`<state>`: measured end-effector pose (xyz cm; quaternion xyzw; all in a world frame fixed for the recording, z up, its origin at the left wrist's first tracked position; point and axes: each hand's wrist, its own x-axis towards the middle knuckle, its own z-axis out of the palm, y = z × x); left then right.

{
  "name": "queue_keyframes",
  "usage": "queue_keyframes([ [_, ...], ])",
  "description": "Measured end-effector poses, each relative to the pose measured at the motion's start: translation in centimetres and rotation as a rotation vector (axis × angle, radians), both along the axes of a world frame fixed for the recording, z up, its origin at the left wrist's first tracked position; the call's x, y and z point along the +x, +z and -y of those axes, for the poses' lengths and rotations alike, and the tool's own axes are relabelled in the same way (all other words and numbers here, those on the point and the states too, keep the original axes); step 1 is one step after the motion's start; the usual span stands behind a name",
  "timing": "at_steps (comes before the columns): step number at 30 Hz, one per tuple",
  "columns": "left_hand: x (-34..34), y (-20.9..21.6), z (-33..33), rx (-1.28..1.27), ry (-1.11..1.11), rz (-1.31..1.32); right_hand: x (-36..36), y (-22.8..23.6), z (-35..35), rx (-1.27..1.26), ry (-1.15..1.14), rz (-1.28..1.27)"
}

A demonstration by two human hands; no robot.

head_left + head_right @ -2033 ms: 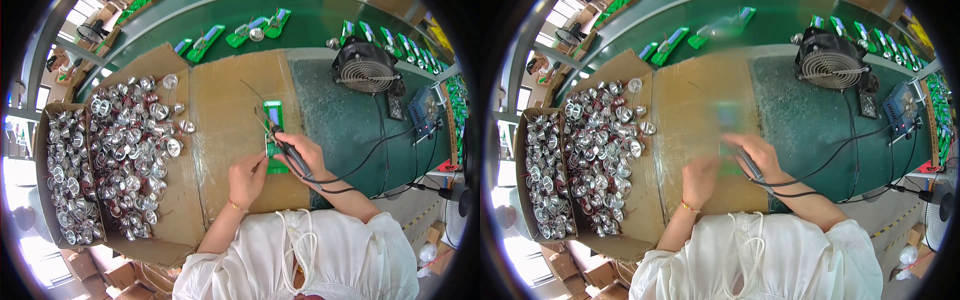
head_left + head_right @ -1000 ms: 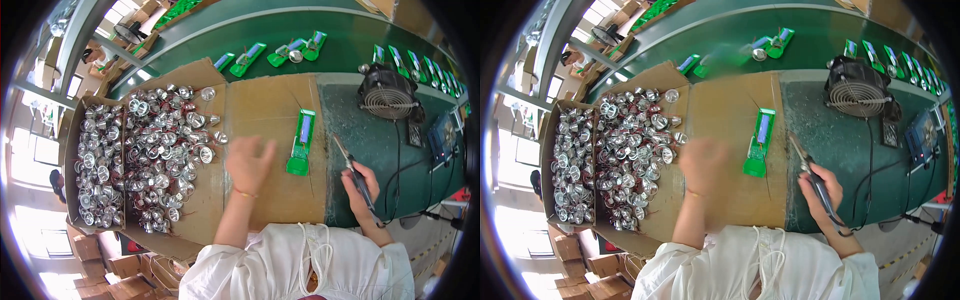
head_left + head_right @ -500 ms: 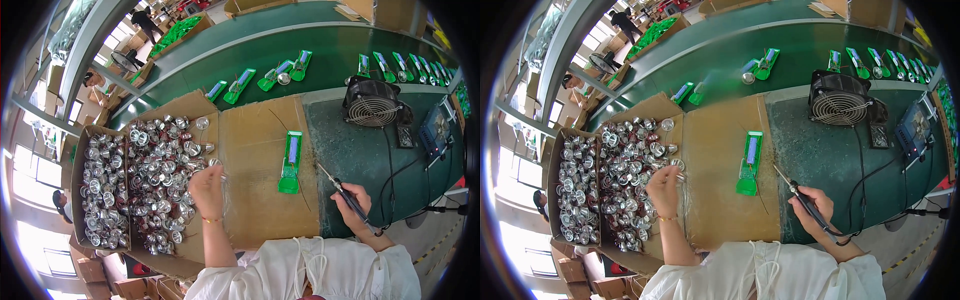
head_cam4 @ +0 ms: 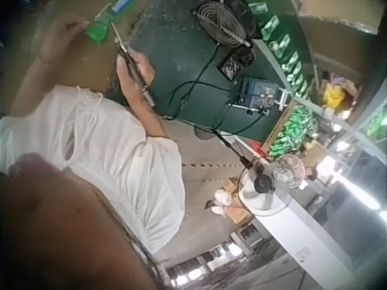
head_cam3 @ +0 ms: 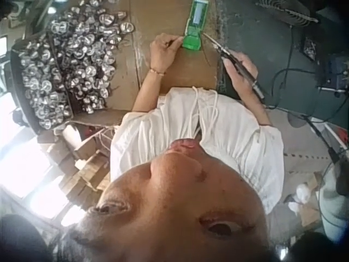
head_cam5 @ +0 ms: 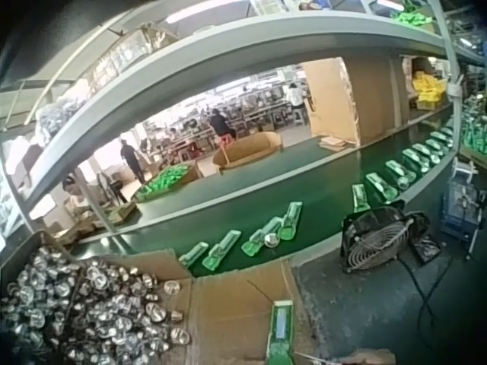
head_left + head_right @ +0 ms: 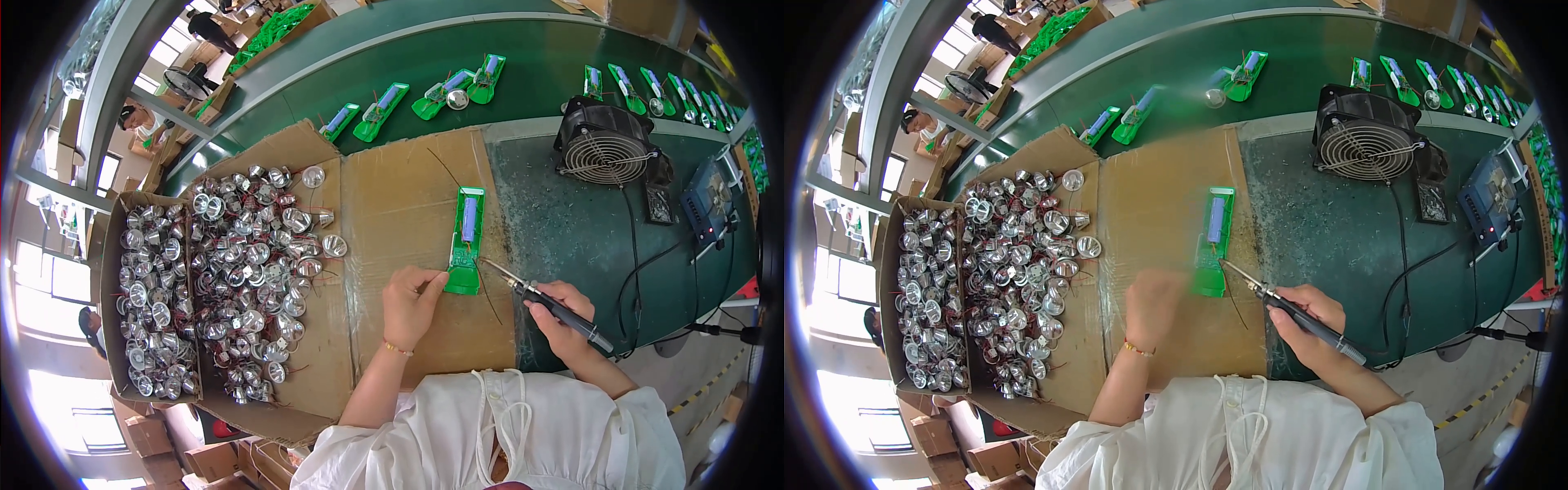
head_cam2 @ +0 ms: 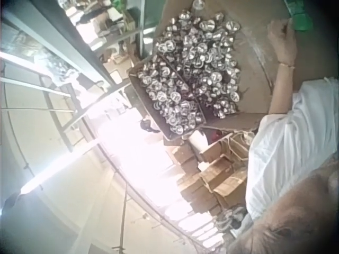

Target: Soldering wires and components onto small circuit boards for portable lights.

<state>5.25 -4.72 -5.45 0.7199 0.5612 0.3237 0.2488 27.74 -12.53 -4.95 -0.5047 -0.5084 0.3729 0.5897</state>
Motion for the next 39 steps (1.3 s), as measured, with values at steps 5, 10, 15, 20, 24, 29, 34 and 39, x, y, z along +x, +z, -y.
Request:
queue_keyframes([
  [5,0.34,0.05,0.35,-0.038,-0.003,0.107,-0.04,-0.05,0.04,-0.041,0.065,0.103],
  [10,0.62,0.48,0.24,-0.092,0.009,0.183,-0.20,-0.40,-0.11,-0.003,0.032,0.079],
  [15,0.58,0.34,0.26,-0.106,0.014,0.163,-0.38,-0.43,-0.06,-0.015,0.032,0.145],
  [20,0.46,0.23,0.27,-0.098,-0.002,0.145,-0.20,-0.86,0.01,-0.016,0.024,0.145],
  [24,0.64,0.38,0.37,-0.107,-0.008,0.175,-0.28,-0.83,0.23,-0.017,0.021,0.100],
  [29,0.57,0.00,0.38,-0.114,-0.012,0.166,-0.45,-0.66,0.27,-0.045,-0.031,0.000],
  [34,0.56,0.15,0.29,-0.113,-0.012,0.176,-0.42,-0.43,0.06,-0.105,-0.019,-0.040],
  [39,0.70,-0.12,0.03,-0.168,0.025,0.201,-0.31,-0.38,0.12,-0.096,-0.006,0.069],
])
